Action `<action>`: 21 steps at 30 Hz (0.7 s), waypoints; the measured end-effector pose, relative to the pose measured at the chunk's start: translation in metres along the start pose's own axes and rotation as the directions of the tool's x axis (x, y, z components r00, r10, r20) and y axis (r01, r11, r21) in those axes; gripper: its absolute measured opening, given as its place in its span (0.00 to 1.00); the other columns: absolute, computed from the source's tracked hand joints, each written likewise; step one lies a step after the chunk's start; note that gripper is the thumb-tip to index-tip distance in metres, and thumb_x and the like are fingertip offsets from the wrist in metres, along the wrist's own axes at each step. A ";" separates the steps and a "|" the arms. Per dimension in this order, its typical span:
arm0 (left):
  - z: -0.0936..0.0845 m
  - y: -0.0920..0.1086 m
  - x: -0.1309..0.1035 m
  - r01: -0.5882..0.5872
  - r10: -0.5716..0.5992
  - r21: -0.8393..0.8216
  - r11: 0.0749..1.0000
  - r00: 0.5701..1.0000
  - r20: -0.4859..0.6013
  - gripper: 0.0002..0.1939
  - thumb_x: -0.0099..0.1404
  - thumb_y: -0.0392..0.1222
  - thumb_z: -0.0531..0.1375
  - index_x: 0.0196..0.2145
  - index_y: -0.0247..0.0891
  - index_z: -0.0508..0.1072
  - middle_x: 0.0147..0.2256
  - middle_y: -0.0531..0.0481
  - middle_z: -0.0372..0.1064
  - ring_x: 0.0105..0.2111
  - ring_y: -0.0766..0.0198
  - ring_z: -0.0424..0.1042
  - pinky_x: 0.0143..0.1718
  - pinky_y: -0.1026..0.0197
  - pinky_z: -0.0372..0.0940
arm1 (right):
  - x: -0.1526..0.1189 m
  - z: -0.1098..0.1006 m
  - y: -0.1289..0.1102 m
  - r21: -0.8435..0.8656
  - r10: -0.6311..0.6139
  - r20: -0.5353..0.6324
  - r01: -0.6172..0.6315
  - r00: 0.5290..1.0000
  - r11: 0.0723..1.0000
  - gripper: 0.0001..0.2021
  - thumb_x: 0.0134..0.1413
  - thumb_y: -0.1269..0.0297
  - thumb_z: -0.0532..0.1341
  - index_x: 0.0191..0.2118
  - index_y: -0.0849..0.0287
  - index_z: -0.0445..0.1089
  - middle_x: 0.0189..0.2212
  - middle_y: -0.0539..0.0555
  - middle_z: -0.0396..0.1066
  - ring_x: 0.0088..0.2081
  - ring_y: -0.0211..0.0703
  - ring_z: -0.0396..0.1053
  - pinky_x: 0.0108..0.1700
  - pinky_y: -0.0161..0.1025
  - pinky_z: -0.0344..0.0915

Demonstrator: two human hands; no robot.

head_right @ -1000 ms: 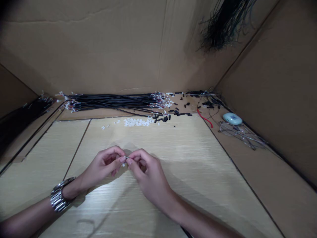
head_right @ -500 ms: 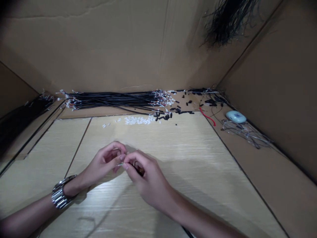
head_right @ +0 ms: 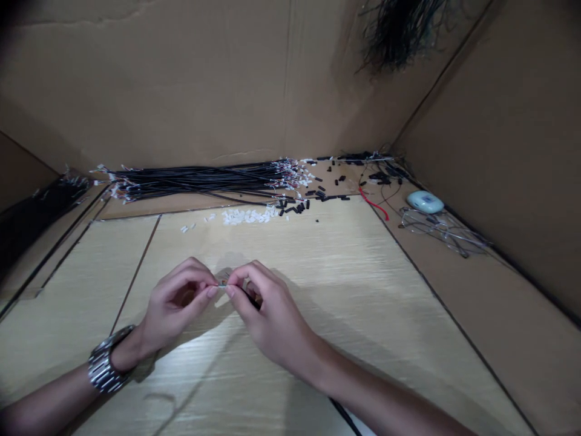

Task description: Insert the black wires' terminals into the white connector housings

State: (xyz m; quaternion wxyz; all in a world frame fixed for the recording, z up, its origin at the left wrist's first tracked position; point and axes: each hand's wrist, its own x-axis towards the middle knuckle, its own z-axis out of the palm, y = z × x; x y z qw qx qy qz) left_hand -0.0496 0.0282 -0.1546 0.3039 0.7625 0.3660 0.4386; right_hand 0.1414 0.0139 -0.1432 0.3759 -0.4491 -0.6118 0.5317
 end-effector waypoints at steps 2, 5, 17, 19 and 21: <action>-0.001 0.002 -0.001 -0.074 0.075 0.074 0.995 0.997 -0.016 0.07 0.64 0.29 0.62 0.39 0.38 0.73 0.32 0.49 0.69 0.30 0.66 0.67 0.27 0.65 0.63 | 0.000 0.000 -0.002 0.037 0.020 0.014 -0.020 1.000 0.999 0.07 0.63 0.59 0.57 0.37 0.58 0.66 0.23 0.45 0.56 0.23 0.34 0.52 0.23 0.32 0.48; -0.004 0.003 -0.003 -0.217 0.221 0.220 0.951 0.975 0.007 0.11 0.62 0.26 0.61 0.41 0.38 0.73 0.33 0.49 0.70 0.31 0.67 0.69 0.28 0.67 0.65 | 0.000 -0.001 -0.006 0.159 0.087 0.064 -0.096 0.994 0.983 0.08 0.61 0.58 0.60 0.36 0.57 0.66 0.22 0.44 0.55 0.22 0.33 0.51 0.23 0.32 0.47; -0.007 0.004 0.002 -0.300 0.305 0.342 0.891 0.951 0.043 0.12 0.59 0.33 0.67 0.41 0.38 0.70 0.32 0.50 0.70 0.30 0.66 0.71 0.29 0.65 0.67 | -0.003 -0.001 -0.005 0.179 0.060 0.050 -0.068 0.997 0.982 0.07 0.63 0.60 0.58 0.36 0.57 0.65 0.27 0.45 0.57 0.23 0.31 0.52 0.24 0.32 0.49; -0.005 0.003 0.002 -0.282 0.287 0.297 0.912 0.958 0.029 0.13 0.59 0.34 0.67 0.41 0.36 0.70 0.33 0.50 0.69 0.28 0.67 0.69 0.26 0.66 0.66 | -0.004 -0.001 -0.005 0.154 0.032 0.033 -0.036 0.999 0.987 0.07 0.64 0.60 0.58 0.36 0.56 0.65 0.31 0.46 0.59 0.26 0.31 0.55 0.25 0.32 0.51; -0.004 0.001 0.002 -0.266 0.265 0.277 0.923 0.963 0.041 0.16 0.57 0.35 0.68 0.42 0.35 0.69 0.34 0.49 0.68 0.27 0.69 0.66 0.23 0.67 0.64 | -0.003 -0.002 -0.004 0.128 0.007 0.032 -0.011 0.999 0.992 0.07 0.64 0.60 0.58 0.36 0.56 0.65 0.33 0.47 0.60 0.28 0.32 0.57 0.28 0.33 0.53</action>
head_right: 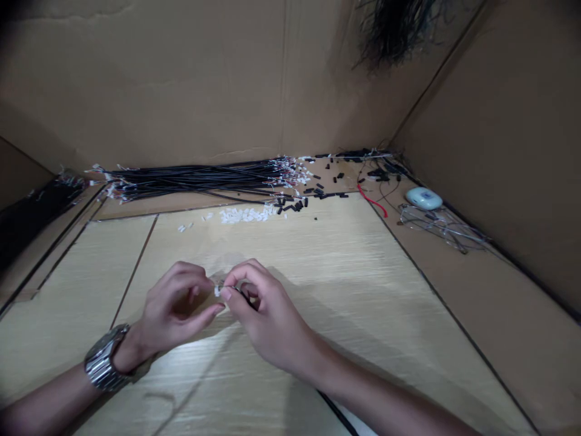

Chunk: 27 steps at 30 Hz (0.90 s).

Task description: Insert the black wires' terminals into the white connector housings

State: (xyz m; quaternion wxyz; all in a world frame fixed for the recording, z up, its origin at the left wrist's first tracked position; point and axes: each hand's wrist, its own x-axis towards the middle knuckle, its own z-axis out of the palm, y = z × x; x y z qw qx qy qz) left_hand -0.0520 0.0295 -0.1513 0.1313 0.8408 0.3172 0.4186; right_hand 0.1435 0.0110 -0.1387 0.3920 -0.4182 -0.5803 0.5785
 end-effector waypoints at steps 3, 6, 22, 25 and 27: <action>0.002 -0.002 -0.001 0.035 -0.034 -0.020 0.999 0.998 0.048 0.18 0.58 0.35 0.68 0.44 0.35 0.69 0.36 0.48 0.68 0.27 0.69 0.65 0.24 0.67 0.63 | 0.001 -0.001 0.001 -0.044 -0.031 0.004 0.032 1.000 0.999 0.06 0.64 0.61 0.58 0.36 0.55 0.66 0.35 0.48 0.61 0.31 0.34 0.60 0.32 0.34 0.56; 0.001 -0.002 -0.001 0.031 -0.029 -0.047 0.998 0.999 0.040 0.17 0.59 0.35 0.67 0.45 0.35 0.69 0.35 0.48 0.69 0.27 0.69 0.66 0.24 0.67 0.64 | 0.001 -0.001 0.001 -0.067 -0.052 -0.005 0.052 0.999 0.996 0.06 0.64 0.61 0.57 0.36 0.55 0.66 0.35 0.48 0.62 0.32 0.35 0.61 0.32 0.35 0.56; 0.003 0.018 0.001 0.457 -0.440 -0.203 0.866 0.889 0.128 0.04 0.67 0.37 0.59 0.34 0.36 0.73 0.28 0.52 0.66 0.25 0.69 0.63 0.25 0.67 0.58 | 0.001 -0.003 0.007 -0.311 -0.312 -0.011 0.294 0.950 0.904 0.05 0.63 0.71 0.56 0.41 0.55 0.66 0.39 0.51 0.64 0.37 0.37 0.65 0.38 0.35 0.62; 0.001 0.024 0.009 0.715 -0.651 -0.334 0.614 0.698 0.299 0.09 0.68 0.43 0.57 0.32 0.37 0.72 0.28 0.52 0.67 0.27 0.68 0.63 0.27 0.66 0.57 | 0.002 -0.009 0.008 -0.446 -0.444 0.081 0.431 0.892 0.785 0.13 0.62 0.77 0.54 0.47 0.53 0.67 0.42 0.52 0.62 0.35 0.35 0.66 0.36 0.33 0.63; -0.003 0.027 0.014 0.792 -0.691 -0.376 0.481 0.607 0.393 0.11 0.68 0.45 0.57 0.31 0.37 0.72 0.26 0.54 0.64 0.26 0.69 0.59 0.26 0.67 0.54 | 0.001 -0.013 0.010 -0.515 -0.476 0.149 0.479 0.867 0.711 0.17 0.61 0.79 0.53 0.50 0.51 0.66 0.44 0.53 0.60 0.30 0.32 0.64 0.31 0.33 0.63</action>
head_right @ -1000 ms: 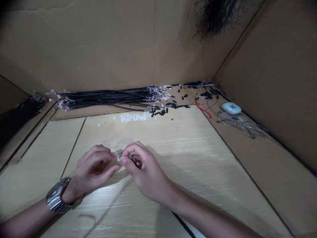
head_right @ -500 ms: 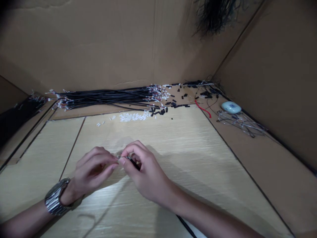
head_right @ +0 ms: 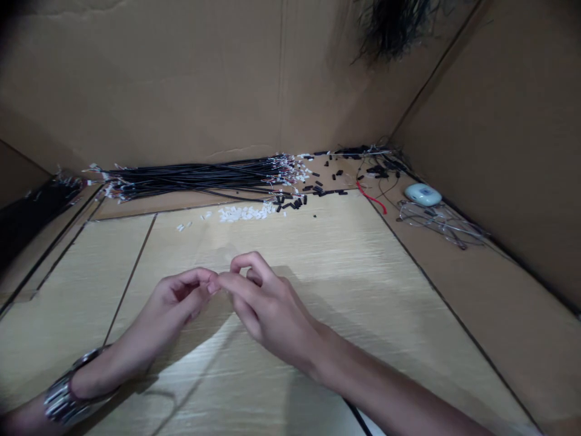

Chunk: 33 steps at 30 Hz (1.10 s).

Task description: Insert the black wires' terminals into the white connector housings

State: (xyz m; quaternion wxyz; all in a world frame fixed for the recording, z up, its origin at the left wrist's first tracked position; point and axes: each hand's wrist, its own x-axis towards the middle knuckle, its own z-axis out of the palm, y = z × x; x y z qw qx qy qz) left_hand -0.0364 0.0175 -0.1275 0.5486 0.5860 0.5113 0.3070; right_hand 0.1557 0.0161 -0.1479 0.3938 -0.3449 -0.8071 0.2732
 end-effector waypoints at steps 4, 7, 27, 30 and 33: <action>-0.004 0.007 -0.001 0.199 -0.183 -0.172 0.965 0.977 0.106 0.12 0.68 0.49 0.58 0.33 0.38 0.72 0.21 0.59 0.51 0.22 0.70 0.47 0.22 0.67 0.46 | -0.002 -0.004 0.002 -0.101 -0.062 0.014 0.063 0.998 0.993 0.17 0.61 0.78 0.54 0.51 0.52 0.65 0.45 0.54 0.60 0.29 0.32 0.65 0.30 0.33 0.64; -0.004 0.007 -0.001 0.320 -0.285 -0.283 0.904 0.945 0.158 0.12 0.65 0.49 0.61 0.32 0.37 0.72 0.21 0.58 0.51 0.23 0.70 0.47 0.23 0.67 0.46 | 0.001 -0.005 0.001 -0.088 -0.018 0.002 0.018 1.000 0.996 0.10 0.63 0.74 0.56 0.47 0.57 0.68 0.43 0.54 0.63 0.34 0.35 0.69 0.36 0.35 0.67; -0.002 0.008 0.001 0.453 -0.324 -0.532 0.715 0.890 0.322 0.12 0.60 0.45 0.67 0.29 0.35 0.70 0.24 0.59 0.45 0.22 0.71 0.41 0.20 0.68 0.38 | 0.003 -0.007 0.004 -0.087 -0.025 0.013 0.026 1.000 0.996 0.09 0.66 0.72 0.55 0.47 0.55 0.67 0.42 0.54 0.64 0.40 0.39 0.70 0.40 0.37 0.68; -0.002 0.003 0.003 0.419 -0.298 -0.510 0.751 0.905 0.305 0.12 0.61 0.46 0.66 0.31 0.35 0.71 0.23 0.59 0.46 0.22 0.71 0.41 0.20 0.68 0.39 | 0.006 -0.008 0.002 -0.068 0.033 0.025 -0.031 0.999 0.997 0.07 0.66 0.72 0.54 0.45 0.56 0.66 0.42 0.53 0.64 0.40 0.39 0.70 0.41 0.37 0.68; -0.001 -0.001 0.005 0.383 -0.273 -0.488 0.784 0.919 0.284 0.12 0.63 0.48 0.64 0.32 0.36 0.71 0.22 0.58 0.49 0.22 0.71 0.43 0.20 0.69 0.42 | 0.008 -0.008 -0.001 -0.055 0.085 0.052 -0.082 0.995 0.995 0.05 0.67 0.71 0.52 0.44 0.57 0.64 0.42 0.54 0.64 0.41 0.40 0.70 0.42 0.38 0.68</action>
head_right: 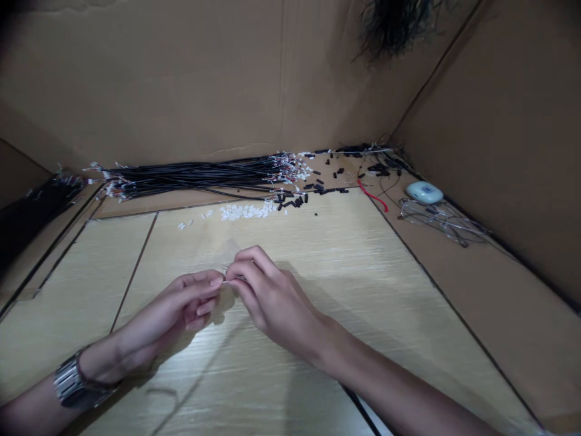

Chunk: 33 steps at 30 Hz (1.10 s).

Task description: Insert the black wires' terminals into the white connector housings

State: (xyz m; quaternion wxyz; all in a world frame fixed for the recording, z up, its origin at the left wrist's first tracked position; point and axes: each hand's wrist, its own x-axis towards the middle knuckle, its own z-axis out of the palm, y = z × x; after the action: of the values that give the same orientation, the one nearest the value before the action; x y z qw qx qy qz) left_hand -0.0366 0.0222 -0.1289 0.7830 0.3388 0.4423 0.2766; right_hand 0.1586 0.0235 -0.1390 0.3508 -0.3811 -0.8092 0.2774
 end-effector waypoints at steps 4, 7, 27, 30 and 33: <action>-0.003 0.002 0.002 -0.074 0.077 0.075 0.994 0.997 -0.025 0.13 0.65 0.51 0.62 0.34 0.38 0.70 0.22 0.58 0.51 0.21 0.72 0.48 0.20 0.70 0.47 | 0.000 -0.001 -0.002 0.024 0.030 -0.014 -0.030 0.999 0.999 0.05 0.66 0.71 0.52 0.42 0.57 0.63 0.41 0.54 0.64 0.41 0.41 0.69 0.43 0.39 0.67; -0.006 0.004 0.003 -0.184 0.198 0.246 0.952 0.979 -0.035 0.13 0.67 0.52 0.60 0.37 0.39 0.72 0.22 0.58 0.53 0.21 0.71 0.51 0.21 0.69 0.52 | 0.000 -0.001 -0.003 0.045 0.045 -0.010 -0.044 0.999 0.998 0.05 0.66 0.71 0.52 0.42 0.57 0.63 0.41 0.54 0.64 0.41 0.41 0.69 0.43 0.40 0.66; -0.021 0.009 0.005 -0.184 0.143 0.459 0.869 0.982 0.124 0.09 0.63 0.45 0.62 0.31 0.36 0.74 0.20 0.57 0.59 0.17 0.73 0.55 0.16 0.69 0.52 | 0.004 -0.008 -0.006 0.324 0.205 0.306 -0.304 0.930 0.896 0.03 0.63 0.69 0.58 0.37 0.57 0.68 0.35 0.49 0.65 0.32 0.36 0.63 0.34 0.34 0.60; -0.021 0.009 0.005 -0.314 0.276 0.550 0.774 0.949 0.155 0.08 0.63 0.42 0.62 0.30 0.35 0.75 0.23 0.53 0.65 0.19 0.71 0.60 0.19 0.68 0.56 | 0.006 -0.011 -0.005 0.426 0.268 0.459 -0.475 0.847 0.770 0.05 0.62 0.63 0.59 0.36 0.57 0.67 0.26 0.46 0.60 0.25 0.33 0.56 0.26 0.32 0.53; -0.022 0.009 0.003 -0.617 0.594 0.689 0.379 0.734 0.330 0.02 0.62 0.34 0.62 0.31 0.35 0.75 0.28 0.49 0.72 0.25 0.68 0.68 0.25 0.66 0.64 | 0.008 -0.013 -0.005 0.504 0.320 0.602 -0.659 0.732 0.559 0.12 0.59 0.53 0.62 0.38 0.57 0.67 0.19 0.42 0.51 0.21 0.31 0.47 0.21 0.31 0.44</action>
State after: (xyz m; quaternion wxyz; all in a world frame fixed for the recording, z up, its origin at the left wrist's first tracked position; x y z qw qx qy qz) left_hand -0.0564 0.0362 -0.1315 0.4128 0.7762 0.3494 0.3242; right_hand 0.1625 0.0297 -0.1244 0.1773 -0.3634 -0.5576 0.7250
